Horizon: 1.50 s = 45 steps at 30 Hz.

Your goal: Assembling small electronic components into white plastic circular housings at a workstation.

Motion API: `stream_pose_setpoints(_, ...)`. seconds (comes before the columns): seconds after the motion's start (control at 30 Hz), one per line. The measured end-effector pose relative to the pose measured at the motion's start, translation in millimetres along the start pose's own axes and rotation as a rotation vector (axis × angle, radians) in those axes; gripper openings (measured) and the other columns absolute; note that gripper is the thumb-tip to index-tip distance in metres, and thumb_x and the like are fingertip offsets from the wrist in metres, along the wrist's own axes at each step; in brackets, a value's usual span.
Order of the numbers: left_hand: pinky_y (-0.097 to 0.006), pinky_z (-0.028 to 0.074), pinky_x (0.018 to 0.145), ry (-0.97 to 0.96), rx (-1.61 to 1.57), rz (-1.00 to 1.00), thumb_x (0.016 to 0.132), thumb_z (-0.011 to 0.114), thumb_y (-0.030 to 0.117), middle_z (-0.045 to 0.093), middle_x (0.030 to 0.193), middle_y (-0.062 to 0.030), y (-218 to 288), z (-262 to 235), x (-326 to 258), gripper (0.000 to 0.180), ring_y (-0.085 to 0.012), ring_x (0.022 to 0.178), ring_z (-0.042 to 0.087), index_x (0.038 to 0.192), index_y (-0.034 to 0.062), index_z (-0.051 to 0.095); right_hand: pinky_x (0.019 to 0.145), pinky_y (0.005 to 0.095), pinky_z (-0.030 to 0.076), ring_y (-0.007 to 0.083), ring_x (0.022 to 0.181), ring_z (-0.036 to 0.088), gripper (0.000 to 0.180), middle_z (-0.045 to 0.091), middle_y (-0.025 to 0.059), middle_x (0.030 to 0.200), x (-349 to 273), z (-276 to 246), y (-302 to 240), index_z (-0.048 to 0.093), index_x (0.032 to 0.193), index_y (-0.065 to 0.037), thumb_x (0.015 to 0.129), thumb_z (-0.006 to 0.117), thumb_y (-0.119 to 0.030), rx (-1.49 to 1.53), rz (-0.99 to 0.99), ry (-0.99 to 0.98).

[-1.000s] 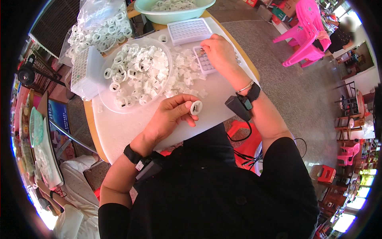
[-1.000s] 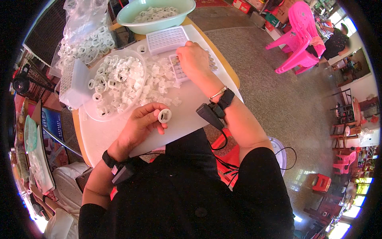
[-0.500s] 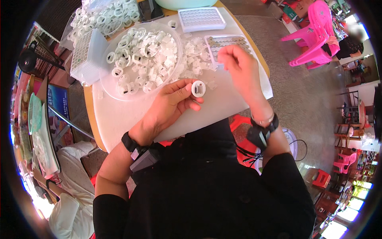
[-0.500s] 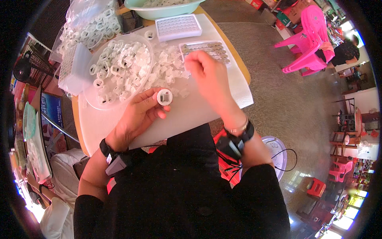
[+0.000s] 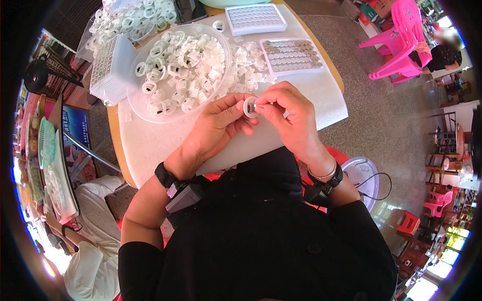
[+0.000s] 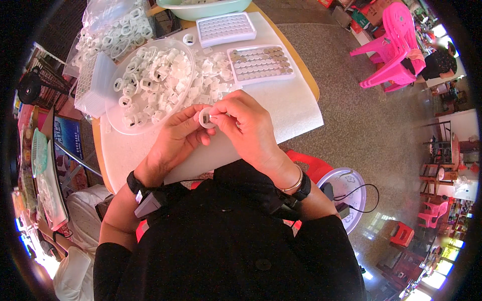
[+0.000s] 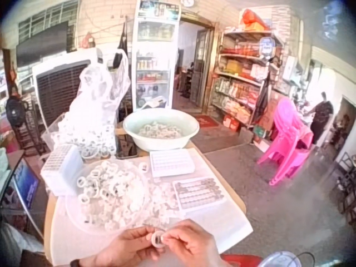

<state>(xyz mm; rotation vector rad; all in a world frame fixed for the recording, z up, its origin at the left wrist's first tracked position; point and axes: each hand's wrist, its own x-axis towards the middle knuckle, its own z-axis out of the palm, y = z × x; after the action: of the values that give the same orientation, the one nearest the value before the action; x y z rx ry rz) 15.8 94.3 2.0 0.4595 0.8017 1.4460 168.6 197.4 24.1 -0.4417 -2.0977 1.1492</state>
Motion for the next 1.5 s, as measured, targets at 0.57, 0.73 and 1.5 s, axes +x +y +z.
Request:
stream_pose_setpoints(0.57, -0.027, 0.049, 0.074, -0.056, 0.100, -0.014, 0.097, 0.050, 0.014, 0.060, 0.098, -0.0072, 0.0, 2.2, -0.6, 0.025, -0.0144, 0.084, 0.058, 0.115, -0.0021, 0.055, 0.079, 0.0242, 0.044, 0.0078, 0.087, 0.055, 0.018, 0.059, 0.0006, 0.093, 7.9, -11.8, 7.2, 0.055, 0.100, -0.003, 0.086, 0.065, -0.010, 0.605, 0.477, -0.242)
stream_pose_setpoints(0.73, -0.026, 0.049, 0.071, -0.019, 0.097, -0.005, 0.097, 0.050, 0.016, 0.060, 0.096, -0.0069, -1.4, 0.5, -1.4, 0.025, -0.0142, 0.082, 0.058, 0.114, -0.0013, 0.054, 0.074, 0.0265, 0.046, 0.0106, 0.078, 0.058, 0.014, 0.064, 0.0028, 0.088, 37.1, -23.6, 27.2, 0.060, 0.091, -0.002, 0.084, 0.064, -0.013, 0.320, 0.343, -0.100)
stream_pose_setpoints(1.5, -0.027, 0.050, 0.072, -0.024, -0.010, 0.012, 0.098, 0.048, 0.014, 0.060, 0.097, -0.0072, -1.6, -2.1, 0.3, 0.026, -0.0140, 0.083, 0.059, 0.116, -0.0032, 0.053, 0.062, 0.0270, 0.048, 0.0154, 0.072, 0.061, 0.007, 0.061, 0.0073, 0.078, 10.2, -9.1, -6.3, 0.064, 0.088, -0.002, 0.081, 0.064, -0.001, -0.007, 0.104, -0.034)
